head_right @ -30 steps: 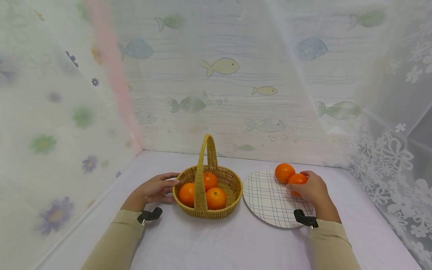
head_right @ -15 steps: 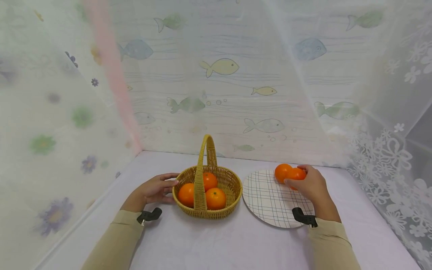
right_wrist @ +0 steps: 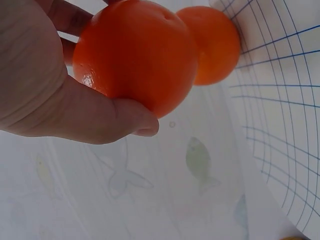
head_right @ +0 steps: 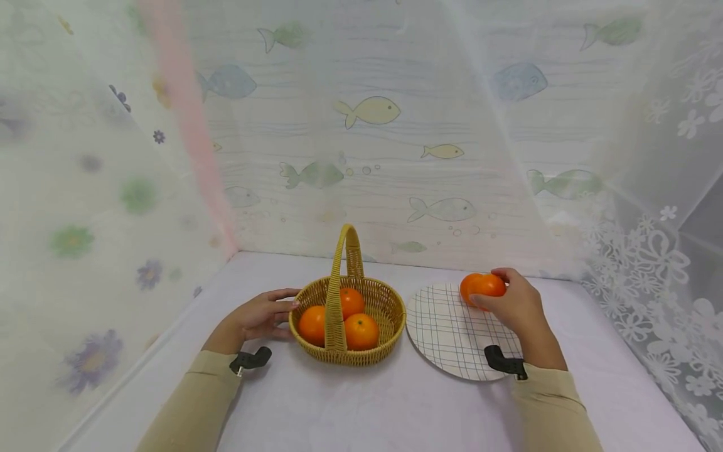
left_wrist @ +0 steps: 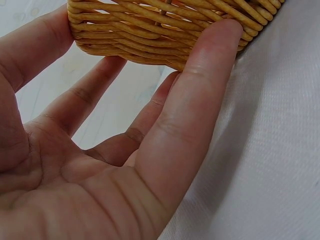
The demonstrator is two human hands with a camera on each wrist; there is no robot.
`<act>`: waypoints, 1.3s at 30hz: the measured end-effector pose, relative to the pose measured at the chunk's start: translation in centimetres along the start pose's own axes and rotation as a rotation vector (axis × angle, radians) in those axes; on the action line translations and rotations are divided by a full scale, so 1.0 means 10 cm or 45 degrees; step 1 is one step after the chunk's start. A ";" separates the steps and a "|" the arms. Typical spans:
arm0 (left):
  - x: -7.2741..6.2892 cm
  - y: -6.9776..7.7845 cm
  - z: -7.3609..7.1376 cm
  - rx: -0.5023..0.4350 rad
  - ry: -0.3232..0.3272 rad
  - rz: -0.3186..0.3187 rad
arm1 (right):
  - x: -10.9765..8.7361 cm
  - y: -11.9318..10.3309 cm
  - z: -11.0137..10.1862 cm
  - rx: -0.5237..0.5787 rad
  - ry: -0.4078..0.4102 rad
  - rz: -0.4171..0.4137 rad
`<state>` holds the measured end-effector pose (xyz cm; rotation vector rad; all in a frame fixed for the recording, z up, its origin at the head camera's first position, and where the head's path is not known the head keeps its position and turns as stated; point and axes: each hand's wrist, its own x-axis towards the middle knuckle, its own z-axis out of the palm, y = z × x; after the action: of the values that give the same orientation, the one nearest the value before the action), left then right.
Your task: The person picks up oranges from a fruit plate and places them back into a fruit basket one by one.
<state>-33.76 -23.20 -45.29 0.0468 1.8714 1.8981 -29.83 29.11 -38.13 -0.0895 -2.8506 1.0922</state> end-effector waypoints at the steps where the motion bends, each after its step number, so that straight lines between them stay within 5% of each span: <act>1: 0.00 0.00 0.00 0.000 -0.001 0.001 | -0.01 -0.02 0.00 0.004 0.003 -0.005; 29: 0.01 -0.01 -0.01 -0.030 -0.005 -0.007 | -0.11 -0.43 0.19 0.069 0.035 -0.183; 39: 0.01 0.00 -0.01 -0.029 -0.018 -0.015 | -0.17 -0.58 0.38 0.049 0.047 -0.343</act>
<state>-33.87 -23.26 -45.35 0.0412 1.8363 1.9060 -28.68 22.17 -37.18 0.2661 -2.7054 1.0741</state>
